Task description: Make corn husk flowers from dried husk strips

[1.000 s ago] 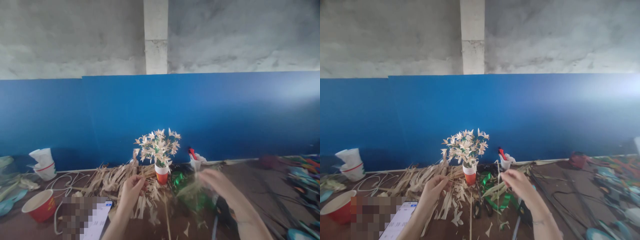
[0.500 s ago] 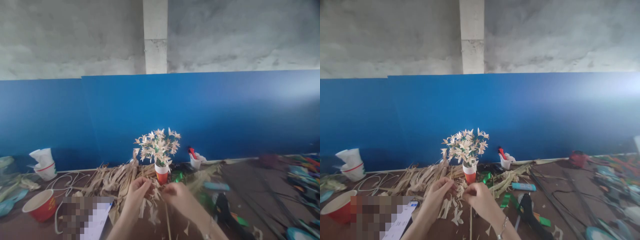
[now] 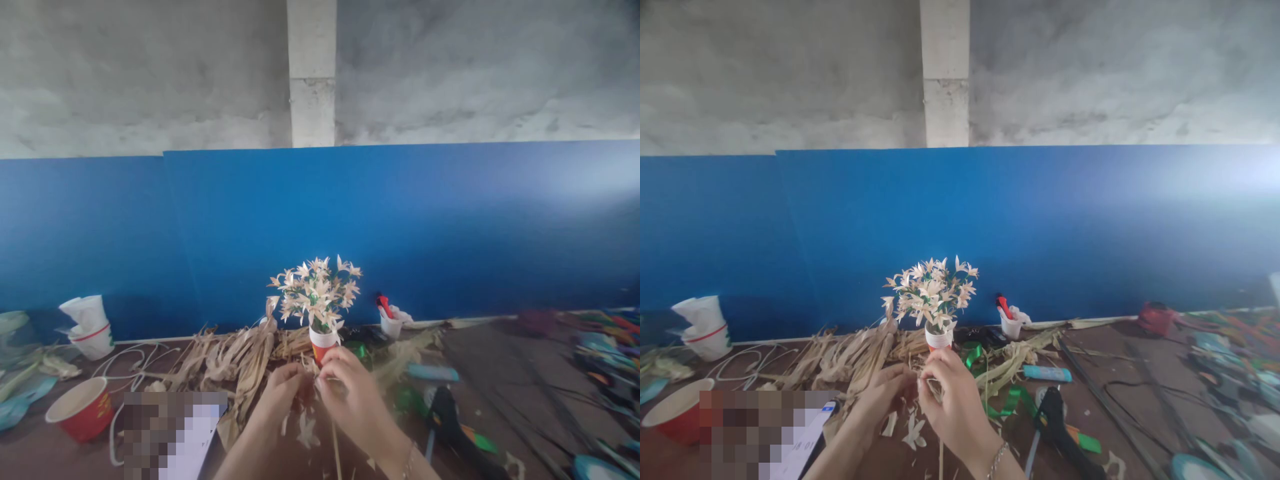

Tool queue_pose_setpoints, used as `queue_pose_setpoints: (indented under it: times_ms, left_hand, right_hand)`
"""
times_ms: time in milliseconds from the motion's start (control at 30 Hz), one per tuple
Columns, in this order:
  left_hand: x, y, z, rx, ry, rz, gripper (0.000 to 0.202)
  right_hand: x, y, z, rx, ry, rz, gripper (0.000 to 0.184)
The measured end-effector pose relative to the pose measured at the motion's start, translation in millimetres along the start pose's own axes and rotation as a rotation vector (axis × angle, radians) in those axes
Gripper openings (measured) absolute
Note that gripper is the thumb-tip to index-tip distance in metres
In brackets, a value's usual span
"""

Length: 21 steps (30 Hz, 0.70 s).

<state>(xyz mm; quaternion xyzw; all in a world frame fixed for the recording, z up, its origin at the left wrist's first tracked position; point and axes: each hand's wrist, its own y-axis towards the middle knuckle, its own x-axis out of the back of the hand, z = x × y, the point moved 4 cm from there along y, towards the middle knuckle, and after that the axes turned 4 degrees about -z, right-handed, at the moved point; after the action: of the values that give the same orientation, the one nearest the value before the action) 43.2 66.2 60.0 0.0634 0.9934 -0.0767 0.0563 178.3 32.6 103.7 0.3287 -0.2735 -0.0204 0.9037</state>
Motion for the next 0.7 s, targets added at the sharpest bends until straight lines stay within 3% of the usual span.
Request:
queue_pose_setpoints:
  times_ms: [100, 167, 233, 367, 467, 567, 700]
  left_hand:
    - [-6.8, -5, 3, 0.068, 0.132, 0.206, 0.010]
    - [-8.7, -7, 2, 0.045, 0.217, 0.271, 0.011]
    - [-7.1, -7, -1, -0.040, 0.295, 0.226, 0.012]
    - [0.1, -5, -12, -0.281, 0.468, -0.006, 0.010]
    - [-0.5, -5, -17, -0.363, 0.562, -0.061, 0.012]
    - [-4.0, -11, -22, -0.511, 0.627, -0.096, 0.014]
    - [-9.3, -27, -33, -0.844, 0.647, -0.113, 0.016]
  right_hand:
    - [-2, -1, 0, -0.026, 0.128, 0.091, 0.010]
    - [-4, -2, -2, -0.081, 0.156, 0.165, 0.011]
    - [-5, -2, -5, -0.117, 0.106, 0.179, 0.012]
    - [-5, -1, -11, -0.169, 0.008, 0.106, 0.013]
    - [-8, 2, -16, -0.274, 0.081, 0.085, 0.015]
    - [-11, 2, -25, -0.475, 0.272, 0.069, 0.017]
    - [-21, -5, -34, -0.778, 0.803, 0.150, 0.024]
